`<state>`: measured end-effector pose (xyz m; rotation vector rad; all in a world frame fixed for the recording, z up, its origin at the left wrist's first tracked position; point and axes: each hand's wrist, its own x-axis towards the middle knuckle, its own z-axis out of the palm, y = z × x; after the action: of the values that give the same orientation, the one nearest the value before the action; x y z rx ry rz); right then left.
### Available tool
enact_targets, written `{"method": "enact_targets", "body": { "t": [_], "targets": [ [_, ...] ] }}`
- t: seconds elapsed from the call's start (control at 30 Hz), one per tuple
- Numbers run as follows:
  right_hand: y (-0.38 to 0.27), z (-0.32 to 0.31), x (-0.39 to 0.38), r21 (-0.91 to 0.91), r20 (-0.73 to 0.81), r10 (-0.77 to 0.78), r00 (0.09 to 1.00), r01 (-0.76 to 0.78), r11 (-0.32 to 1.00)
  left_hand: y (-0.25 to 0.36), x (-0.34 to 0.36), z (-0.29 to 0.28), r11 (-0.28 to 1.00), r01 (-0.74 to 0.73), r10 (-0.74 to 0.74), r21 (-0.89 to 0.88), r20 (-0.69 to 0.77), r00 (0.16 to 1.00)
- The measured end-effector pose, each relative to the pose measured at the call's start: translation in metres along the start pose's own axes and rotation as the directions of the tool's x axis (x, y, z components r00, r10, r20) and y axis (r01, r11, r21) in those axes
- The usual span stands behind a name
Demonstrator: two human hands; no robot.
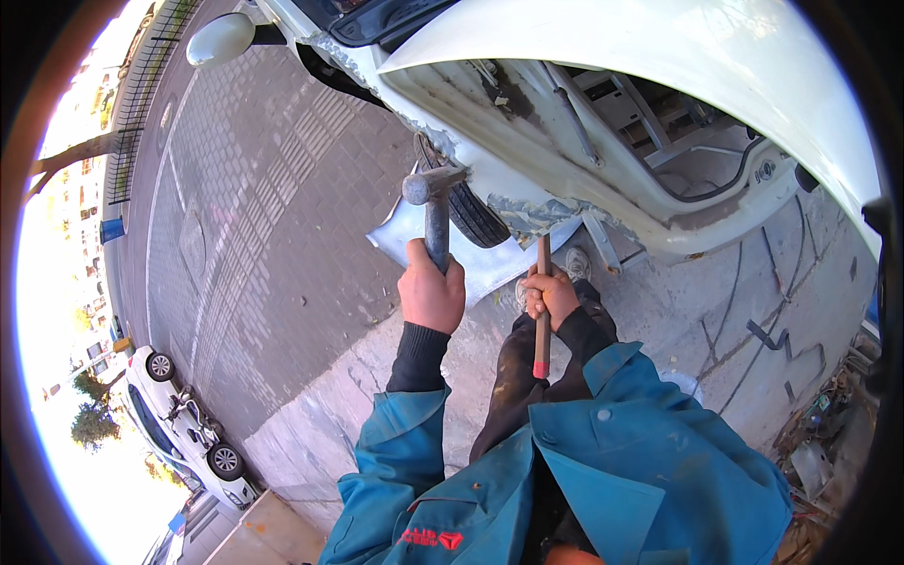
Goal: The person uses a screwdriver to pry and scrape the front fender area of a white car, then uses a hammer and chisel to remove material from the fender. The person repeatedly checks fit with a long metal bar and continues hammering the fender edge.
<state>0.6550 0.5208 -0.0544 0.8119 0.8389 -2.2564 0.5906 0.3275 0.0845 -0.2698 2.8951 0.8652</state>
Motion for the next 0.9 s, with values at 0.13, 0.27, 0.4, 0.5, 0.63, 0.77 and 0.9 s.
{"method": "enact_targets", "body": {
  "t": [0.13,0.27,0.4,0.5,0.63,0.77,0.9],
  "targets": [
    [-0.007,-0.003,-0.011,-0.254,0.195,0.014,0.981,0.037,0.966,0.006,-0.002,0.0,0.997,0.07,-0.069,0.028,-0.029,0.997],
    [-0.013,-0.003,-0.005,-0.244,0.15,0.004,0.989,0.033,0.969,0.006,0.002,-0.003,0.998,-0.025,0.027,0.049,-0.04,0.999],
    [-0.011,-0.004,-0.001,-0.076,0.034,0.038,0.999,-0.036,0.996,0.006,0.003,-0.002,0.997,-0.025,0.026,0.07,-0.01,1.0],
    [-0.014,-0.008,-0.001,-0.278,0.191,-0.019,0.981,0.073,0.958,0.008,0.006,-0.001,0.997,-0.035,0.036,0.068,-0.022,0.999],
    [-0.021,-0.008,0.003,-0.304,0.167,-0.035,0.985,0.085,0.949,0.011,0.014,-0.004,0.995,-0.061,0.065,0.081,-0.04,0.997],
    [-0.022,-0.005,0.003,-0.12,0.083,0.008,0.997,0.002,0.993,0.015,0.014,-0.003,0.995,-0.03,0.032,0.095,-0.022,0.999],
    [-0.026,-0.009,0.002,-0.273,0.271,0.013,0.962,0.064,0.96,0.014,0.017,-0.003,0.994,-0.008,0.01,0.11,-0.012,1.0]
  ]
}}
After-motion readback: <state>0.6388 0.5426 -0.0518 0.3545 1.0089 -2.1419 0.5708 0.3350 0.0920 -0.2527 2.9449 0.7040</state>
